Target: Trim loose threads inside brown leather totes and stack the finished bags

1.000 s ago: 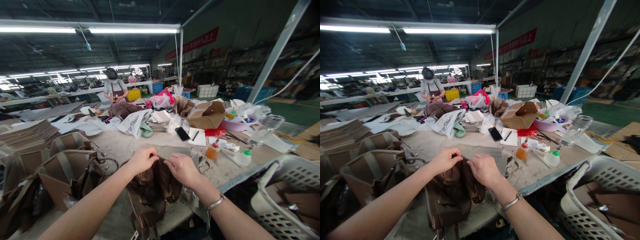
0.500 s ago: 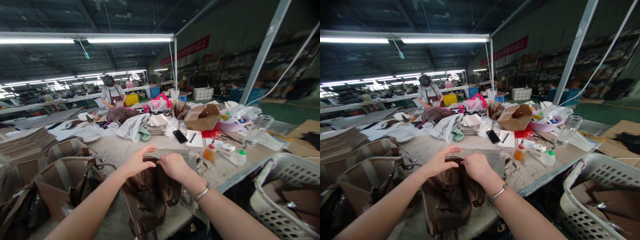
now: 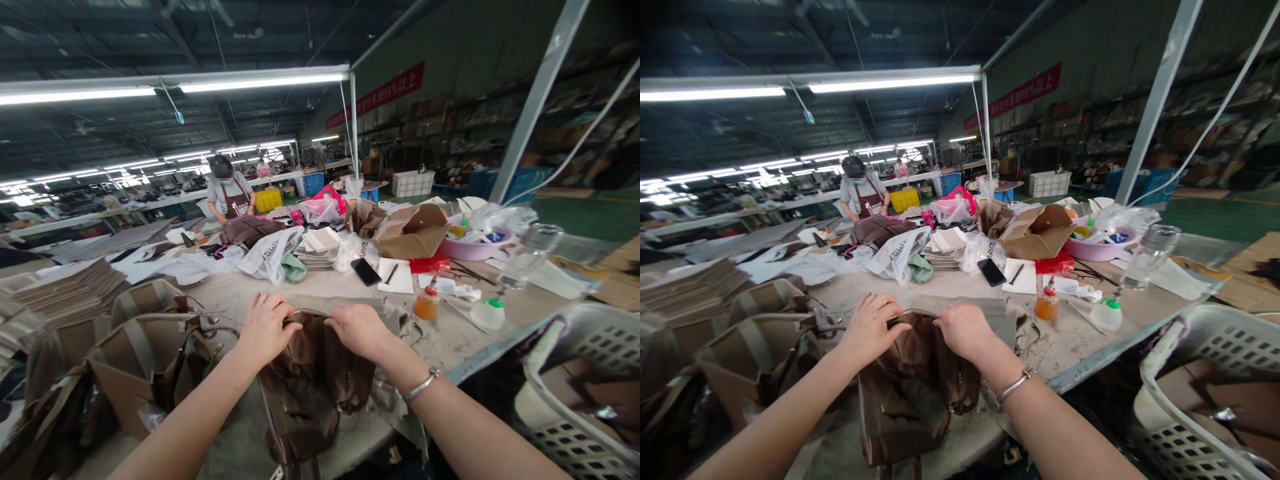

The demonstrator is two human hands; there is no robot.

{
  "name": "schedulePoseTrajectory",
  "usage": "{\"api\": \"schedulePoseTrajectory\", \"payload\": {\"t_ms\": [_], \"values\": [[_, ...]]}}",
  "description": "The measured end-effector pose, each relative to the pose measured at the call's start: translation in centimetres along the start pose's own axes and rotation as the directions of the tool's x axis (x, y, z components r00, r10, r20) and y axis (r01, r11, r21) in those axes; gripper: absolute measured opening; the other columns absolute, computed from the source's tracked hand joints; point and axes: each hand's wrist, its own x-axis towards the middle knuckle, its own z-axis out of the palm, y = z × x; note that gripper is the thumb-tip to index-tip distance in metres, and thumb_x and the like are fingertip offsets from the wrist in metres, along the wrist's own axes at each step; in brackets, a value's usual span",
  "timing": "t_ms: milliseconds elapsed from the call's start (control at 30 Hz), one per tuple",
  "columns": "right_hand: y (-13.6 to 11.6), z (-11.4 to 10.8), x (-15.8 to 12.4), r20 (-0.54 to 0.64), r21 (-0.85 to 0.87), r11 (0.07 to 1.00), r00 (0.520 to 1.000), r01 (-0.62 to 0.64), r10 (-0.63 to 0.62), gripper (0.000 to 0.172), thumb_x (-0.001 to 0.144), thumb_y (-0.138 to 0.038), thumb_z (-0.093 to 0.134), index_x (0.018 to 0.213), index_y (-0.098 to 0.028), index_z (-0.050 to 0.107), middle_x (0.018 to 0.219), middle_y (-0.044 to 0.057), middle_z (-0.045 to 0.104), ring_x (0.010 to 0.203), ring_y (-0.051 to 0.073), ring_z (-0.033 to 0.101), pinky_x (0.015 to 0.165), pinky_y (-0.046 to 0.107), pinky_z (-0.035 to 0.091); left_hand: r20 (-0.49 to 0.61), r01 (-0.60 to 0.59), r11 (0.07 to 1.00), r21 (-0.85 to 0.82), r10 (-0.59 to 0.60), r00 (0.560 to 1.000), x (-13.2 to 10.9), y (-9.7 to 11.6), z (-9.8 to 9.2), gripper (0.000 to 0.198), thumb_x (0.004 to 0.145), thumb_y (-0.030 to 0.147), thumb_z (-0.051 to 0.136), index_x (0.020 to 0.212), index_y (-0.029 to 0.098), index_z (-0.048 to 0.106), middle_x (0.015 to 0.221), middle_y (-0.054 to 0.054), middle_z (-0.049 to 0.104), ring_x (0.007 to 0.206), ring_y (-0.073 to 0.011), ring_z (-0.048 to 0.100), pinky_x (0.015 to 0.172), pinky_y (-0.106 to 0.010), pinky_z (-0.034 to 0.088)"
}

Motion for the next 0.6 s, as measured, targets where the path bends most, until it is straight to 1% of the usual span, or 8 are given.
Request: {"api": "schedulePoseTrajectory", "payload": {"t_ms": [100,267,400,500,600], "values": [[0.21,0.07,-0.01,0.008,0.008,1.0,1.0,-0.011,0.011,0.032,0.092,-0.036,0.043,0.081,-0.019,0.067,0.085,0.007,0.069,0.08,0.021,0.064,0.066,0.027,0.045,-0.001,-0.001,0.999,0.035,0.001,1.0,0.2,0.23,0.21,0.016,0.07,0.032,0.071,0.08,0.021,0.065,0.088,-0.002,0.059,0.089,-0.0234,0.054,0.102,-0.051,0.027],[0.33,0.15,0.09,0.005,0.026,1.0,1.0,-0.015,0.014,0.031,0.092,-0.036,0.043,0.083,-0.019,0.067,0.086,0.007,0.068,0.08,0.02,0.063,0.067,0.026,0.044,0.021,-0.025,0.999,0.045,0.024,0.999,0.34,-0.11,0.62,0.005,0.077,0.027,0.063,0.076,0.022,0.064,0.088,-0.001,0.058,0.088,-0.0215,0.054,0.102,-0.049,0.027],[0.51,0.2,0.2,0.0,0.028,0.999,1.0,-0.016,0.016,0.031,0.092,-0.037,0.042,0.082,-0.02,0.066,0.085,0.006,0.068,0.08,0.02,0.063,0.066,0.026,0.043,0.004,-0.047,0.997,0.059,0.047,0.999,0.29,-0.05,0.41,0.004,0.08,0.025,0.06,0.078,0.022,0.062,0.09,-0.002,0.058,0.089,-0.021,0.053,0.104,-0.049,0.026],[0.7,0.19,0.21,0.0,0.029,0.999,1.0,-0.016,0.016,0.031,0.092,-0.036,0.042,0.083,-0.02,0.067,0.085,0.006,0.068,0.08,0.02,0.062,0.066,0.026,0.043,-0.019,-0.031,0.997,0.073,0.032,0.999,0.11,0.25,0.09,0.01,0.078,0.027,0.062,0.083,0.019,0.059,0.091,-0.004,0.057,0.09,-0.0213,0.053,0.103,-0.046,0.029],[0.83,0.25,0.17,0.002,0.03,0.999,1.0,-0.021,0.021,0.031,0.092,-0.036,0.041,0.084,-0.019,0.067,0.086,0.007,0.067,0.081,0.02,0.062,0.067,0.026,0.043,-0.005,-0.017,0.992,0.122,0.018,1.0,-0.18,0.45,-0.2,0.017,0.075,0.031,0.065,0.086,0.019,0.058,0.088,-0.004,0.057,0.09,-0.0238,0.052,0.102,-0.048,0.028]]}}
